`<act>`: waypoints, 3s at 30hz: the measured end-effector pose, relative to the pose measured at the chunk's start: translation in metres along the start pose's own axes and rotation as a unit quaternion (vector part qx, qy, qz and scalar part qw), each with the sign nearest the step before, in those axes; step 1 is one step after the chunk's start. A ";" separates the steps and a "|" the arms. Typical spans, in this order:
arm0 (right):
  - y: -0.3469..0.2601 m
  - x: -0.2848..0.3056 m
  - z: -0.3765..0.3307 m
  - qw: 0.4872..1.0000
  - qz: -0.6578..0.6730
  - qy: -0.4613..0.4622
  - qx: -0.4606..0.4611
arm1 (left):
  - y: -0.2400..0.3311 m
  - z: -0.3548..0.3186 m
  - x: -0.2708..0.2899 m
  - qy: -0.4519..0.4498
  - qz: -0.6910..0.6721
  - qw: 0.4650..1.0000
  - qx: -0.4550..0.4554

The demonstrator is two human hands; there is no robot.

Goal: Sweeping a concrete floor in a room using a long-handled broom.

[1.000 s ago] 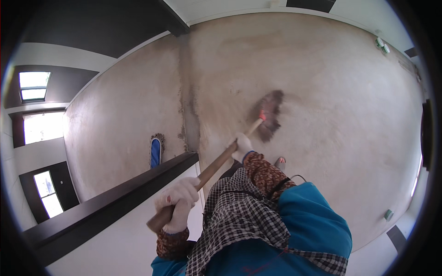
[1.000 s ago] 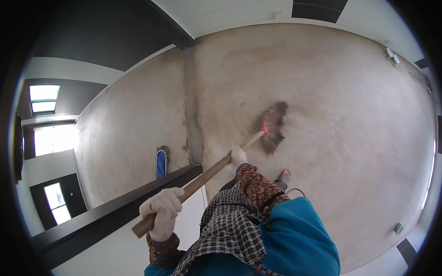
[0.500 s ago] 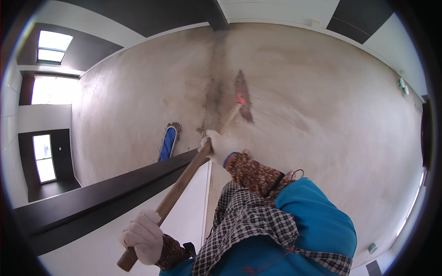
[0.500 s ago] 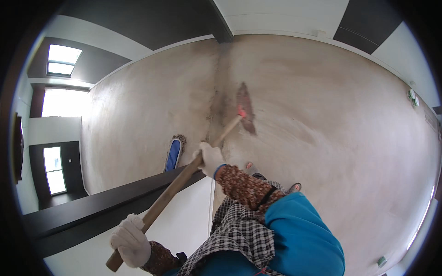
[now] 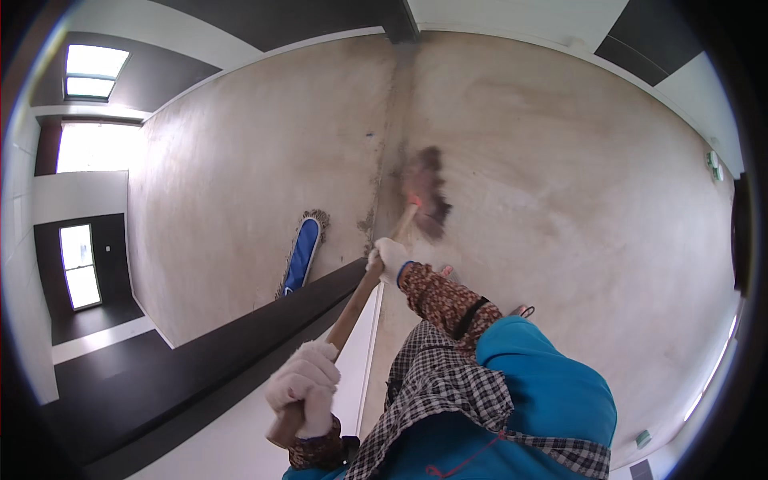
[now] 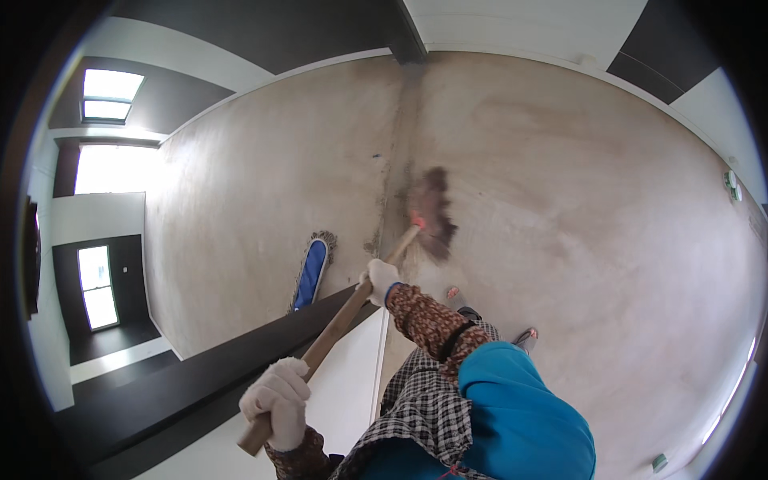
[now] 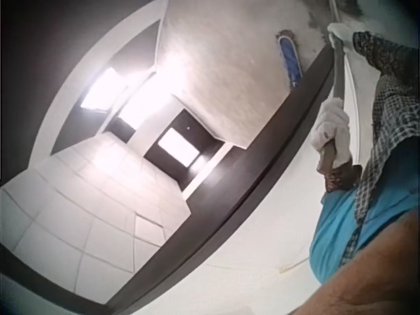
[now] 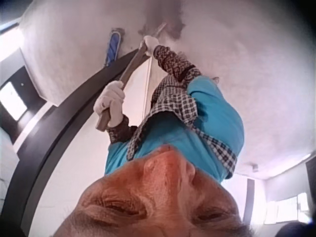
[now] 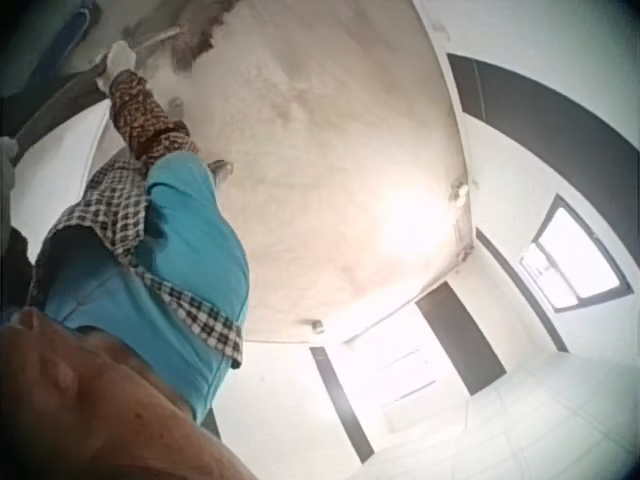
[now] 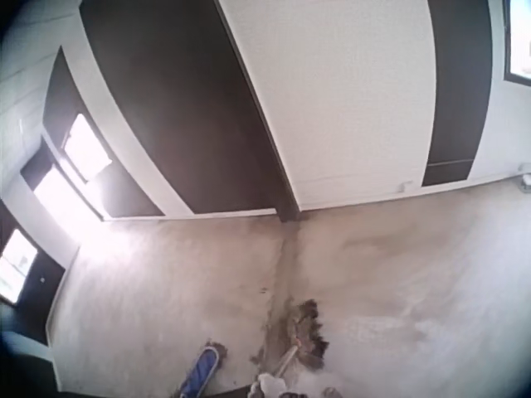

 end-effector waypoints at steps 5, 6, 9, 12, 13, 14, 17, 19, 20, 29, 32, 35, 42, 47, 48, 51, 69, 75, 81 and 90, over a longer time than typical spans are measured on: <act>0.028 -0.115 0.008 0.975 0.005 -0.178 -0.131 | 0.047 0.013 -0.034 -0.116 0.150 0.976 -0.105; 0.027 -0.131 -0.010 0.976 0.005 -0.175 -0.129 | 0.055 0.019 -0.017 -0.090 0.151 0.979 -0.099; 0.029 -0.167 -0.062 0.984 -0.028 -0.152 -0.088 | 0.094 0.017 0.028 -0.032 0.070 0.980 -0.183; -0.012 -0.112 -0.079 0.997 -0.019 -0.077 -0.014 | 0.077 0.006 0.063 -0.022 -0.010 0.985 -0.169; -0.031 -0.084 -0.078 0.998 -0.032 -0.058 0.021 | 0.058 0.007 0.063 -0.079 -0.007 0.993 -0.091; -0.033 -0.062 -0.077 0.999 -0.034 -0.029 0.018 | 0.056 0.001 0.066 -0.060 0.006 0.994 -0.093; -0.061 0.001 -0.088 0.989 -0.005 0.108 0.103 | 0.010 0.006 0.047 -0.018 -0.100 0.995 0.010; -0.041 0.016 -0.051 0.994 -0.041 0.080 0.064 | 0.011 0.011 0.031 -0.013 -0.095 0.995 -0.013; -0.023 0.020 -0.029 0.996 -0.074 0.048 0.020 | 0.016 0.014 0.024 -0.009 -0.084 0.996 -0.036; 0.037 -0.154 -0.032 0.988 0.002 -0.133 -0.077 | 0.073 0.028 0.021 -0.090 0.108 0.986 -0.092; -0.020 -0.131 -0.090 0.997 0.020 -0.076 -0.022 | 0.091 0.018 0.030 0.062 -0.031 0.973 -0.221; -0.094 -0.051 -0.123 0.997 0.020 -0.010 0.070 | 0.080 0.016 -0.003 -0.016 -0.119 0.978 -0.171; -0.306 0.278 -0.241 0.920 0.139 0.212 0.297 | 0.001 0.000 -0.243 -0.394 -0.233 0.889 -0.016; -0.367 0.418 -0.242 0.908 0.135 0.289 0.271 | -0.002 -0.022 -0.368 -0.435 -0.209 0.866 0.128; -0.370 0.409 -0.235 0.920 0.125 0.265 0.259 | 0.008 -0.019 -0.376 -0.439 -0.206 0.865 0.132; -0.347 0.333 -0.172 0.944 0.136 0.121 0.274 | 0.057 0.006 -0.361 -0.414 -0.062 0.908 -0.027; -0.348 0.146 -0.242 0.978 0.153 0.081 0.115 | 0.120 0.042 -0.290 -0.151 -0.064 0.986 -0.004; -0.359 0.252 -0.225 0.955 0.168 0.152 0.189 | 0.057 0.037 -0.334 -0.254 -0.180 0.946 0.085; -0.285 0.137 -0.120 0.983 0.175 0.048 0.008 | 0.094 0.052 -0.301 -0.182 -0.007 0.983 0.000; -0.260 0.014 -0.164 0.998 0.052 0.004 0.029 | 0.064 0.066 -0.127 0.036 -0.035 0.999 -0.009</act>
Point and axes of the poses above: each hand's wrist, its own z-axis towards the middle knuckle, its own x-axis out of the back of the hand, y = z × x, the point moved 8 cm from there along z, towards the middle knuckle, and after that the axes turned 8 degrees about z, right-handed, at the moved point
